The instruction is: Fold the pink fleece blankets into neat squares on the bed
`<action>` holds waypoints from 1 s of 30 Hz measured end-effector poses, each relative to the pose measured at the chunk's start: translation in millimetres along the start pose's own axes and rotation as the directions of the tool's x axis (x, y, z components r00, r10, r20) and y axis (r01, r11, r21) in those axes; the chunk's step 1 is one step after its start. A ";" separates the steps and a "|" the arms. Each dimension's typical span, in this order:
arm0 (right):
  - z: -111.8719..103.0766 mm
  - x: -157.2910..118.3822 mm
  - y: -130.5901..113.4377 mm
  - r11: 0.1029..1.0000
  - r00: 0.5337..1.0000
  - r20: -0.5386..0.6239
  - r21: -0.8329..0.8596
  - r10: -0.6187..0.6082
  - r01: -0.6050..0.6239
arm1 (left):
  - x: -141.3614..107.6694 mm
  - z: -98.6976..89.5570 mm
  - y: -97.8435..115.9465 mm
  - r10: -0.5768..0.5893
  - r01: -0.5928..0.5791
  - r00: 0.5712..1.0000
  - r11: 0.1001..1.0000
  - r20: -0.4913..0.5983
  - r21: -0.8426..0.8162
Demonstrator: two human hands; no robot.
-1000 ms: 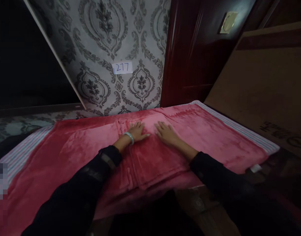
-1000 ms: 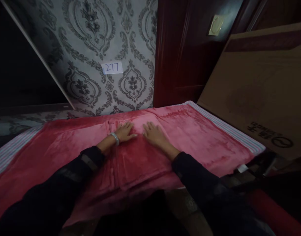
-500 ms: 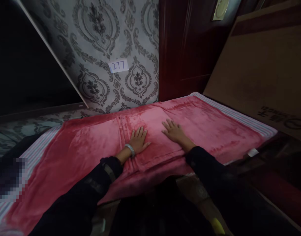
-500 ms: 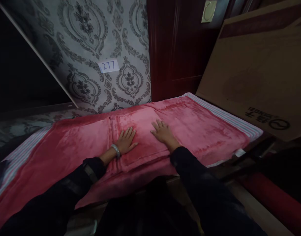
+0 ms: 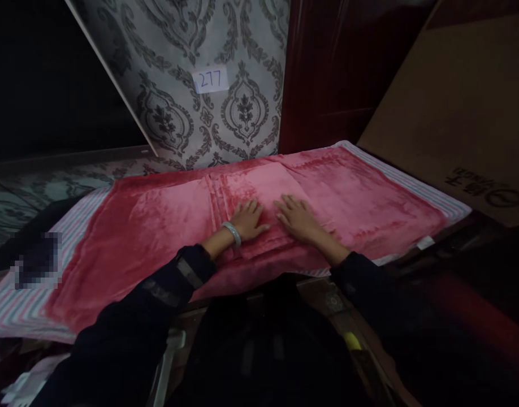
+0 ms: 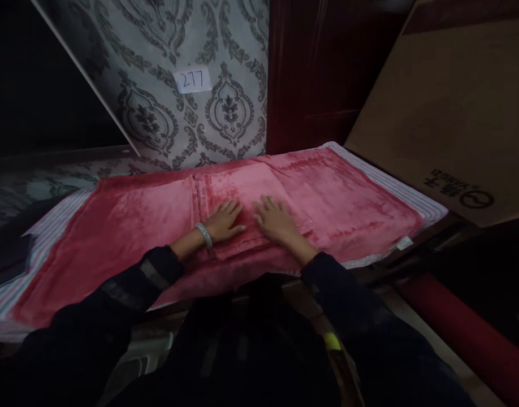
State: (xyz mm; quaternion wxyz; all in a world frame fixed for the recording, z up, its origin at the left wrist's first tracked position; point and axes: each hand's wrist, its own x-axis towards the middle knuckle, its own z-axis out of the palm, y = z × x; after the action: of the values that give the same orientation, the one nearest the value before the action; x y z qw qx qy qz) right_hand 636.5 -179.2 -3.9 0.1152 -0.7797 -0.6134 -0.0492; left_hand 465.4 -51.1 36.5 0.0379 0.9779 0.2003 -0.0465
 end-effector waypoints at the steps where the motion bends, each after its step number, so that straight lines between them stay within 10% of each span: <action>1: 6.0 -2.7 -12.1 0.999 0.999 0.002 0.006 -0.052 0.052 | -9.0 4.7 8.2 0.040 -0.040 0.999 0.999 -0.006 -0.002; 9: 30.5 -24.7 3.6 0.999 0.999 -0.036 -0.044 -0.006 0.005 | -39.1 43.9 28.1 0.040 -0.037 0.997 0.998 -0.072 0.041; 21: 28.8 -76.9 71.7 0.944 0.914 -0.236 0.083 0.330 -0.319 | -57.5 38.2 22.0 0.100 -0.110 0.983 0.992 -0.153 -0.059; 30: 25.0 -99.6 18.8 0.943 0.871 -0.491 0.291 0.000 0.163 | -102.7 43.0 26.7 0.058 -0.096 0.924 0.992 -0.377 -0.082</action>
State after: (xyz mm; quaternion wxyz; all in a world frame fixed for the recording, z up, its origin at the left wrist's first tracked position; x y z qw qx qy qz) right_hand 628.9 -271.5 -52.0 0.3888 -0.6860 -0.5973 -0.1464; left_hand 378.6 -119.4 6.2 0.0491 0.9729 0.1673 0.1521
